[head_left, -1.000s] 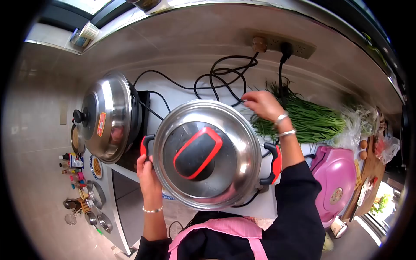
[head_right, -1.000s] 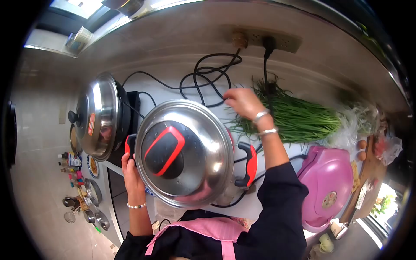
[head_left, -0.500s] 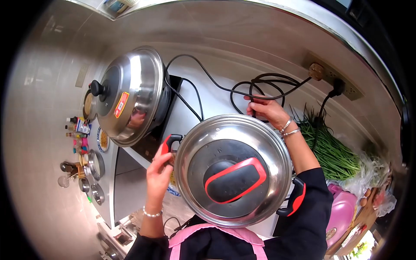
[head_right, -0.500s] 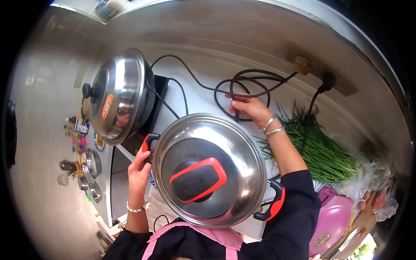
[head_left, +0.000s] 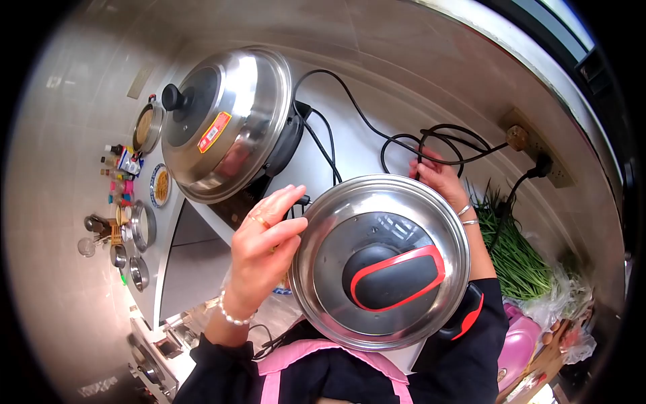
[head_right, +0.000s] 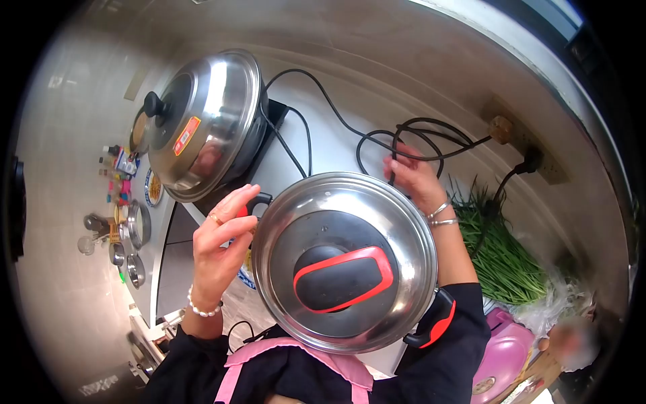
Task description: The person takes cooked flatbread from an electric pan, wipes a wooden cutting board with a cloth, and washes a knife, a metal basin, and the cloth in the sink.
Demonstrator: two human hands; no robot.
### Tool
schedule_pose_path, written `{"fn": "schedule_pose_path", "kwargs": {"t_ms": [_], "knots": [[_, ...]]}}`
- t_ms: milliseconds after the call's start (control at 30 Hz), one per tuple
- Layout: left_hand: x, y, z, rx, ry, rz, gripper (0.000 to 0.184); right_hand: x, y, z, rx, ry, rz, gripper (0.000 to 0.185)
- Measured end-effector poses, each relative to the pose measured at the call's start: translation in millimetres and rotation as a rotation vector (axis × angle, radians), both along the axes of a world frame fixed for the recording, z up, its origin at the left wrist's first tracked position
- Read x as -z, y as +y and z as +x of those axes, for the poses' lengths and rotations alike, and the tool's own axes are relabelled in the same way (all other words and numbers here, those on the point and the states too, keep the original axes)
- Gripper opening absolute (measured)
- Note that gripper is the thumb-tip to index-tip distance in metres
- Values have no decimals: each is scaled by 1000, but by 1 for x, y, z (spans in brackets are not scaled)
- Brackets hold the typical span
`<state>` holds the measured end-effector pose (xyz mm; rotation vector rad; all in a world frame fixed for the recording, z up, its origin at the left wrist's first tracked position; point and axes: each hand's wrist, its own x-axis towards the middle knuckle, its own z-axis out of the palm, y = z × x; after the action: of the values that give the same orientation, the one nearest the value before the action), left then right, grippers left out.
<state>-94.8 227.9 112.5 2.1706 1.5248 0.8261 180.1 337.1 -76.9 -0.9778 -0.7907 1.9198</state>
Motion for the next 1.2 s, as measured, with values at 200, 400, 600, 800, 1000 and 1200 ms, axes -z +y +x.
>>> {"fn": "schedule_pose_path", "kwargs": {"t_ms": [200, 400, 600, 800, 1000, 1200], "knots": [[6, 11, -4, -60, 91, -45, 17, -2, -2, -2, -88, -342, 16, 25], [8, 39, 4, -100, 141, -479, 23, -8, -8, 13, -219, -461, 61, 26], [39, 67, 11, 67, -446, -681, 23, -10, -24, 25, -227, -397, 100, 23], [17, 84, 20, 131, -902, -569, 20, -14, -26, 25, -217, -420, 184, 24], [-23, 106, 31, 13, -667, -541, 23, -18, -32, 17, -65, -340, 85, 32], [-5, 137, 33, -34, -977, -454, 25, -20, -33, 17, -129, -348, 93, 28]]}}
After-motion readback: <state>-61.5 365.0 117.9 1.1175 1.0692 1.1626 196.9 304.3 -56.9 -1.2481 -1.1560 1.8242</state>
